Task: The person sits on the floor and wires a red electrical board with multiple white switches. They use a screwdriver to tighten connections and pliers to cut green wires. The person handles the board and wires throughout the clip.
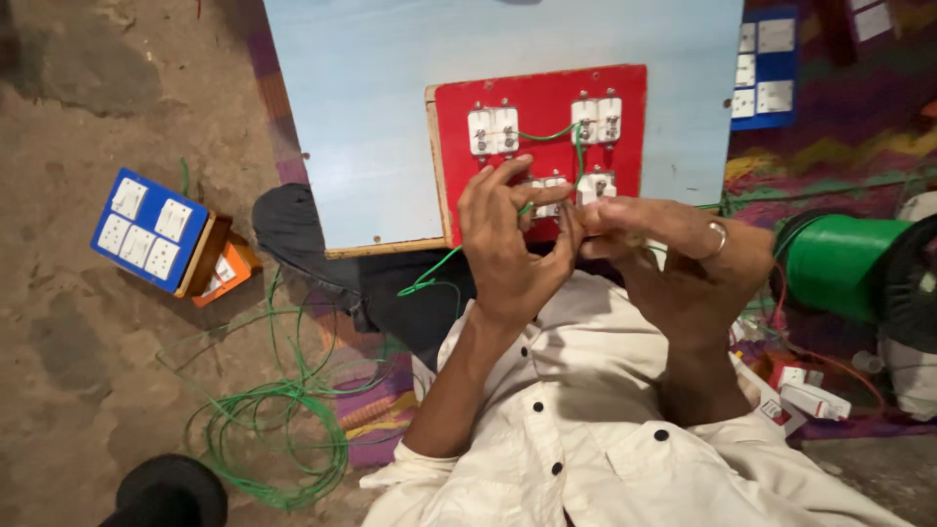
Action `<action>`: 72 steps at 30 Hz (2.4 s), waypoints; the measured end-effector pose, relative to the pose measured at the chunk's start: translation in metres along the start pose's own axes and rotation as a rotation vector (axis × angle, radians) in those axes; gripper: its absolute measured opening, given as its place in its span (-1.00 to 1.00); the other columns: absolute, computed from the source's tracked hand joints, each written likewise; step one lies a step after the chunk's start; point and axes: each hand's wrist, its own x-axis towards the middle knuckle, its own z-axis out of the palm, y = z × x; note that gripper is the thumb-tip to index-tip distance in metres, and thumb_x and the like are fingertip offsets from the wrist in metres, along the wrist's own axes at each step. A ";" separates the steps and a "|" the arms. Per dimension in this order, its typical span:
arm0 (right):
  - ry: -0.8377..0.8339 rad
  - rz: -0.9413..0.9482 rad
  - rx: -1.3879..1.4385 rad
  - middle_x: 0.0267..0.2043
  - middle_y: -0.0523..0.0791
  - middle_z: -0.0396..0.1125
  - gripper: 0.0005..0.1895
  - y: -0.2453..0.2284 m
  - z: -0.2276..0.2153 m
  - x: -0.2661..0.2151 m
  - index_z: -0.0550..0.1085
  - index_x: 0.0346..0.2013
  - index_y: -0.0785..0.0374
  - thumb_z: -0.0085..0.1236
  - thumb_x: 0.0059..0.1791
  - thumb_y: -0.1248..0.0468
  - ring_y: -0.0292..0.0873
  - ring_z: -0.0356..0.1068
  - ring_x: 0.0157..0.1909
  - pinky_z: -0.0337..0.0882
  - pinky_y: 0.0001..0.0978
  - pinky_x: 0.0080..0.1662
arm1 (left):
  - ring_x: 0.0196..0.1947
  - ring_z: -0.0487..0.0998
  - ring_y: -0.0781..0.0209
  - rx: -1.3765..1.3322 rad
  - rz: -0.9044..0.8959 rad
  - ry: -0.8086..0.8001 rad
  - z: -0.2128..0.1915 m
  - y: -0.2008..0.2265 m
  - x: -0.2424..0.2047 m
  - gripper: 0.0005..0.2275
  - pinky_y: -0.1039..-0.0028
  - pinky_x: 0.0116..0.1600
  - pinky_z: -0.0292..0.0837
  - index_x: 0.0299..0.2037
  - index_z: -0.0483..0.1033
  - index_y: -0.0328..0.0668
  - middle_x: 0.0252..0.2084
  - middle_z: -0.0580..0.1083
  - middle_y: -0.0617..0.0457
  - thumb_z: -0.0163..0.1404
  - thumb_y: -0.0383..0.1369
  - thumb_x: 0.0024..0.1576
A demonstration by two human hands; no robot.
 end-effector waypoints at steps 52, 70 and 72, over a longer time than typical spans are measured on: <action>0.008 -0.518 0.249 -0.24 -0.05 0.33 -0.80 0.064 -0.014 -0.006 0.51 -0.32 0.32 0.25 0.03 0.22 -0.02 0.52 -0.21 0.62 -0.24 -0.21 | -0.16 0.53 0.10 0.041 -0.049 -0.011 -0.004 0.026 -0.033 -0.58 0.38 -0.10 0.50 0.15 0.59 -0.16 -0.10 0.44 0.01 0.14 -0.67 0.07; -0.162 -0.690 0.273 -0.20 0.04 0.36 -0.84 0.088 -0.030 0.002 0.51 -0.31 0.38 0.22 0.05 0.30 0.09 0.53 -0.17 0.63 -0.30 -0.20 | -0.08 0.55 0.10 0.014 -0.034 0.062 0.010 0.023 -0.034 -0.71 0.41 -0.04 0.49 0.04 0.60 -0.18 -0.07 0.48 0.01 0.22 -0.65 0.14; -0.161 -0.691 0.276 -0.21 0.04 0.35 -0.84 0.088 -0.031 0.001 0.51 -0.31 0.38 0.21 0.05 0.30 0.09 0.53 -0.18 0.62 -0.30 -0.21 | -0.10 0.54 0.10 0.021 -0.030 0.073 0.011 0.023 -0.033 -0.72 0.40 -0.06 0.48 0.03 0.60 -0.19 -0.09 0.48 0.01 0.22 -0.64 0.14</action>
